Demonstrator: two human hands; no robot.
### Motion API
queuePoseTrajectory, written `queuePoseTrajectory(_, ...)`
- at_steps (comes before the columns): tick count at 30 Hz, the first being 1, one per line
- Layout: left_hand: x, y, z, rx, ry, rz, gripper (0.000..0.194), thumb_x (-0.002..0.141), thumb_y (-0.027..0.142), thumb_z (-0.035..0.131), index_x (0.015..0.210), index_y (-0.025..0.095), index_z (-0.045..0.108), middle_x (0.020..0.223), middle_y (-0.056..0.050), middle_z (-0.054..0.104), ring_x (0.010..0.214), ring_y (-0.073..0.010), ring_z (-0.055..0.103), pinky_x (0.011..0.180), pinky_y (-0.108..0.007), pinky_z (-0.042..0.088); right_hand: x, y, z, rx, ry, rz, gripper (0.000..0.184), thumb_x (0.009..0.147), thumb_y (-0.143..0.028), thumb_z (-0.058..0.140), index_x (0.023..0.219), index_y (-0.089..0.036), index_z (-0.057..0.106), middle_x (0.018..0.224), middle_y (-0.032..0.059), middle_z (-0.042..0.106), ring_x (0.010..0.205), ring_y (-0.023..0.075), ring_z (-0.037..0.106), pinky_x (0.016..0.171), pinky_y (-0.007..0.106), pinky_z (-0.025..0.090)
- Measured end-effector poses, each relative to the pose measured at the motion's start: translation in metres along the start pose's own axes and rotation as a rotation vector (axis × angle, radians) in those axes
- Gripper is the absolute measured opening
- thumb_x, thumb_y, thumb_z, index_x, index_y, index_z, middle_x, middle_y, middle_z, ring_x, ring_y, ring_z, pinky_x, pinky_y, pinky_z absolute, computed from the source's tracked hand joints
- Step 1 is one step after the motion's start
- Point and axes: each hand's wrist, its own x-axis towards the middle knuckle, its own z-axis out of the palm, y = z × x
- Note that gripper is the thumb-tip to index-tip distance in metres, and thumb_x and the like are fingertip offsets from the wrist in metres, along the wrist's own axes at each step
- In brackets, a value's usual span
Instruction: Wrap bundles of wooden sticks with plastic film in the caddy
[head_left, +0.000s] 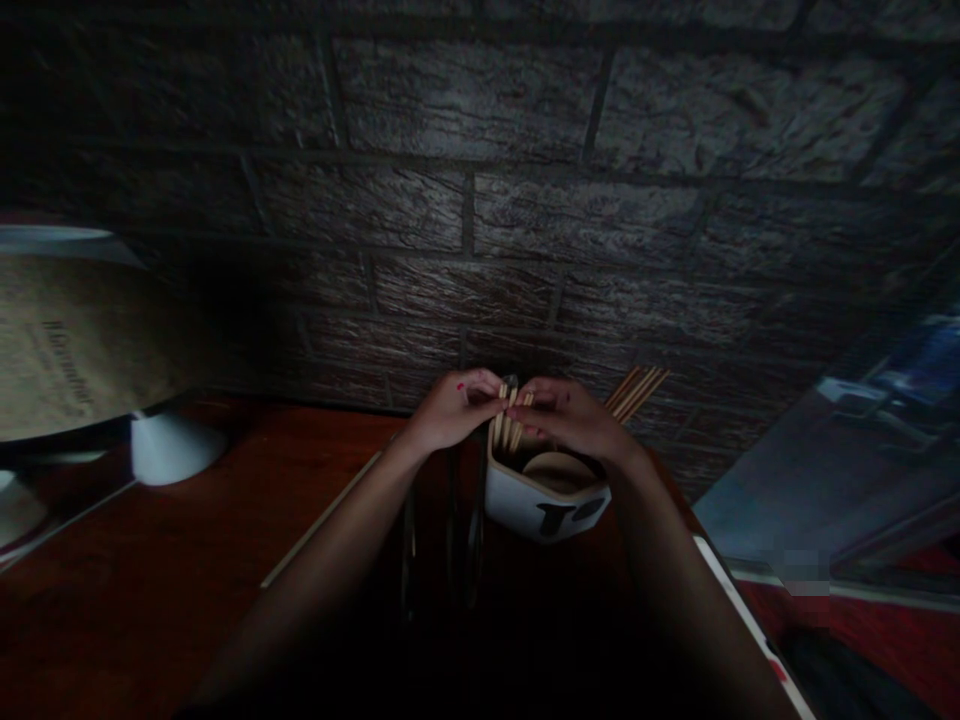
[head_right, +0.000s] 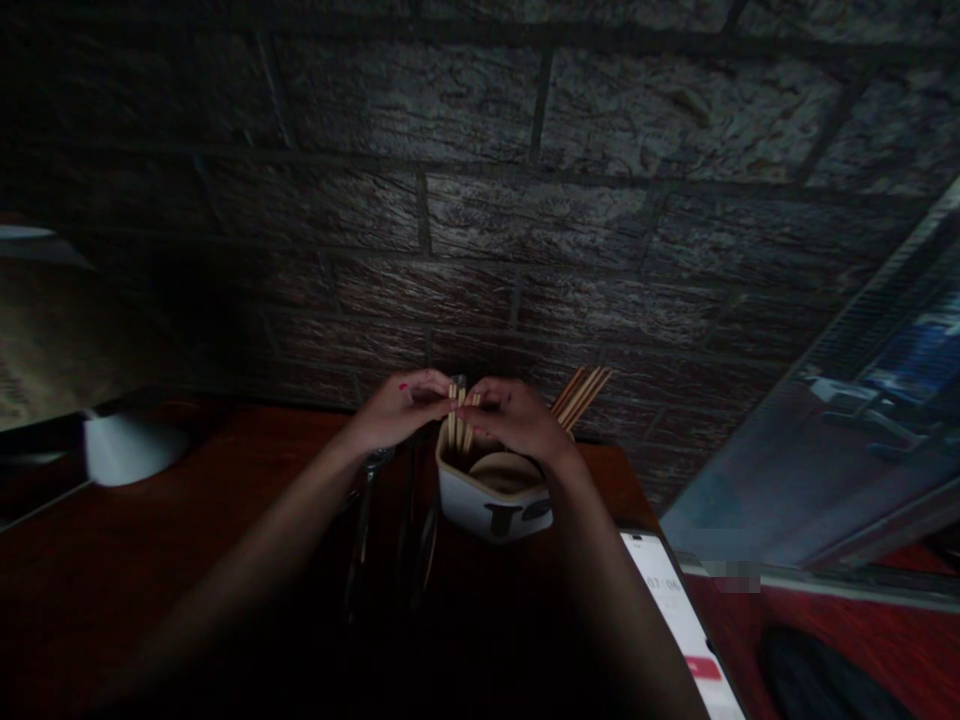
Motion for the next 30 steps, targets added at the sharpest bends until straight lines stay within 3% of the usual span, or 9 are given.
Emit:
queuePoseTrajectory(5, -0.0009, 0.0024, -0.0021, -0.056, -0.031, -0.051, 0.023, 0.076, 0.020, 0.069, 0.098, 0.012, 0.066, 0.088, -0.006, 0.074, 0.081, -0.0153, 0.068, 0.077, -0.028, 0.052, 0.0000, 0.0001, -0.0002, -0.003, 0.081, 0.040, 0.037, 0.069, -0.040, 0.079, 0.093, -0.021, 0.058, 0.070, -0.0035, 0.063, 0.057, 0.0095, 0.056, 0.058, 0.023, 0.048)
queuePoseTrajectory(13, -0.0015, 0.0024, -0.0058, -0.097, -0.052, -0.054, 0.014, 0.074, 0.017, 0.070, 0.088, 0.014, 0.070, 0.087, -0.004, 0.075, 0.082, -0.0144, 0.068, 0.082, -0.029, 0.052, 0.0004, 0.0041, -0.0042, -0.073, -0.039, -0.034, 0.024, 0.076, -0.036, 0.072, 0.089, -0.019, 0.063, 0.077, -0.0003, 0.064, 0.064, 0.0105, 0.055, 0.061, 0.024, 0.046)
queuePoseTrajectory(22, -0.0007, 0.0030, -0.0035, -0.062, -0.053, -0.049, 0.013, 0.077, 0.019, 0.068, 0.088, 0.014, 0.070, 0.086, -0.004, 0.075, 0.081, -0.0140, 0.068, 0.078, -0.027, 0.052, 0.0025, 0.0052, -0.0033, -0.215, 0.101, -0.045, 0.023, 0.076, -0.037, 0.070, 0.088, -0.017, 0.066, 0.070, 0.0000, 0.062, 0.057, 0.0110, 0.051, 0.055, 0.024, 0.042)
queuePoseTrajectory(30, -0.0009, 0.0033, -0.0047, -0.040, -0.048, -0.070, 0.012, 0.077, 0.019, 0.067, 0.088, 0.013, 0.069, 0.086, -0.004, 0.075, 0.081, -0.0141, 0.068, 0.078, -0.027, 0.051, 0.0032, 0.0054, -0.0013, -0.163, 0.073, -0.031, 0.023, 0.078, -0.038, 0.068, 0.088, -0.017, 0.065, 0.070, -0.0007, 0.061, 0.057, 0.0107, 0.053, 0.057, 0.024, 0.045)
